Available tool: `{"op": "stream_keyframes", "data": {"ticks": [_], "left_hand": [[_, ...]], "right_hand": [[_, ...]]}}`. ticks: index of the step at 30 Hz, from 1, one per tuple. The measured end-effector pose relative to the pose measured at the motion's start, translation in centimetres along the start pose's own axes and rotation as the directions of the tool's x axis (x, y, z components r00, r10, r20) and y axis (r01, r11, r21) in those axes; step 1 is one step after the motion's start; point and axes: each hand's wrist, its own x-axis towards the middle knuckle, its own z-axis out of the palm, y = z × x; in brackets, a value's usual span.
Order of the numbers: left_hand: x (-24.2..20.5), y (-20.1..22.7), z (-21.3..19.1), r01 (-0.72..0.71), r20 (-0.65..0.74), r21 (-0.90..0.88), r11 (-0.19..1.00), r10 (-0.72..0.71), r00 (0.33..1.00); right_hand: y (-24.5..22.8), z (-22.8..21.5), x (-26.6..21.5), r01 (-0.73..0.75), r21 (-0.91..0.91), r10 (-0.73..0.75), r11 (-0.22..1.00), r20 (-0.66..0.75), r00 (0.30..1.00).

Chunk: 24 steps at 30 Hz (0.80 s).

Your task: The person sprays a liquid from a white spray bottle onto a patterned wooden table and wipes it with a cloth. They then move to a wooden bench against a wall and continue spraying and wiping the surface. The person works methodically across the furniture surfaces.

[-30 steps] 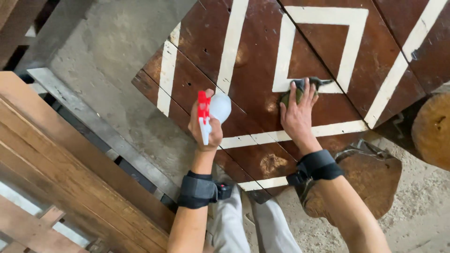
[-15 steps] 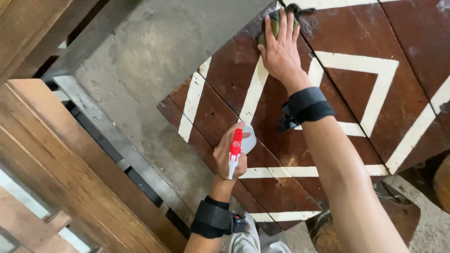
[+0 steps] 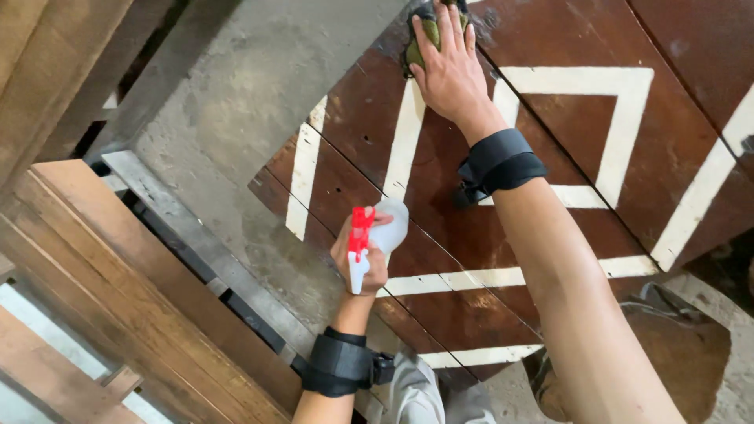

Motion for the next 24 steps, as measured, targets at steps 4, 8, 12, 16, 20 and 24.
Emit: {"op": "stream_keyframes", "data": {"ticks": [4,8,12,16,20,24], "left_hand": [[-0.7,-0.2,0.0,-0.051,-0.006,0.017,0.999,0.051,0.999],[-1.5,-0.7,0.3,0.024,-0.010,-0.074,0.997,-0.025,1.000],[-1.9,-1.3,0.2,0.033,-0.016,-0.060,0.998,-0.034,0.999],[-2.2,-1.4,0.0,0.034,0.015,-0.067,0.997,-0.033,0.999],[-1.8,-1.6,0.2,0.036,0.008,-0.089,0.995,-0.036,0.999],[-1.7,-1.2,0.2,0.042,-0.001,-0.065,0.997,-0.042,0.999]], "right_hand": [[0.9,-2.0,-6.2,-0.040,-0.008,0.041,0.999,0.057,0.998],[2.7,-3.9,-13.3,-0.084,-0.044,0.087,0.996,0.076,0.993],[3.7,-5.8,-19.9,-0.165,-0.066,0.173,0.984,0.139,0.975],[4.7,-6.9,-27.4,-0.247,-0.090,0.259,0.965,0.167,0.951],[6.3,-8.0,-34.3,-0.328,-0.124,0.346,0.936,0.165,0.924],[7.3,-8.5,-39.7,-0.400,-0.124,0.417,0.908,0.176,0.892]]}}
